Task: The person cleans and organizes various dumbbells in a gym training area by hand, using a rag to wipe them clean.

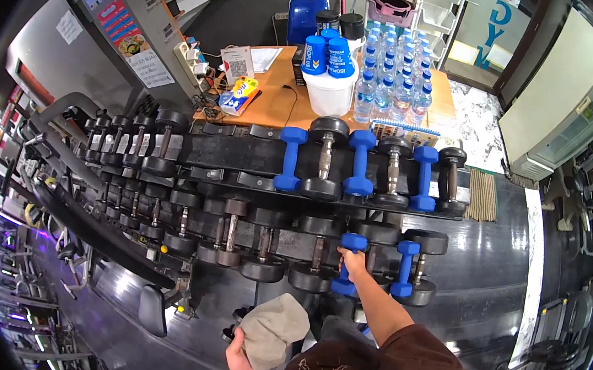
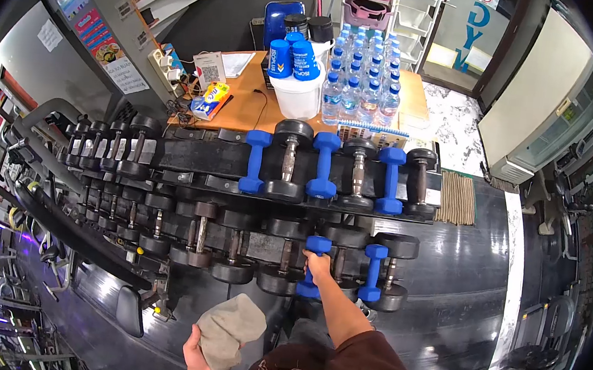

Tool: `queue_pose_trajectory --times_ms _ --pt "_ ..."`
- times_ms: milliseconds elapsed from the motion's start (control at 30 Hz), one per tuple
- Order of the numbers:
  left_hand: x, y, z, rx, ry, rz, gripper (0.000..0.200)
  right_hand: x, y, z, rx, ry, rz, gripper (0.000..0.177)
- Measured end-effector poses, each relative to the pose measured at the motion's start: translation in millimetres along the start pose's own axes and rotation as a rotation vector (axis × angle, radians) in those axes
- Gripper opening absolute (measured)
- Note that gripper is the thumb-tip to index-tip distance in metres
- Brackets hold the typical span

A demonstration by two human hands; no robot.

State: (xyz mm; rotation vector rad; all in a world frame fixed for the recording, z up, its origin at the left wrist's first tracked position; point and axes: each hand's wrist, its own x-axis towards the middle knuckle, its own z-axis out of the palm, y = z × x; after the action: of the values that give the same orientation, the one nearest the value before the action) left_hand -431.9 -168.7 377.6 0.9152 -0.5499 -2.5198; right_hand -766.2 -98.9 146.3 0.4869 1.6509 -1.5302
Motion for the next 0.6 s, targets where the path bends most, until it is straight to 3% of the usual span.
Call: queue_pose_trajectory --times_ms 233,400,533,600 --pt "12.5 -6.4 -7.8 -0.026 0.127 -0.008 0.066 40.2 20.3 7.0 -0.071 0.107 -0.008 0.023" --pt "12.9 -8.5 -13.3 -0.054 0.145 -0.001 0.067 68.3 35.1 4.6 -0.247 0.058 -0.021 0.017" --pt "10.7 -9.1 -8.4 -0.076 0.135 0.004 0.067 65.1 30.3 -1.3 -0.330 -0.004 0.004 0.032" --pt "8.5 -6.8 -0.3 -0.055 0.091 0.001 0.068 65.3 38.3 -6.3 -0.524 0.052 -0.211 0.040"
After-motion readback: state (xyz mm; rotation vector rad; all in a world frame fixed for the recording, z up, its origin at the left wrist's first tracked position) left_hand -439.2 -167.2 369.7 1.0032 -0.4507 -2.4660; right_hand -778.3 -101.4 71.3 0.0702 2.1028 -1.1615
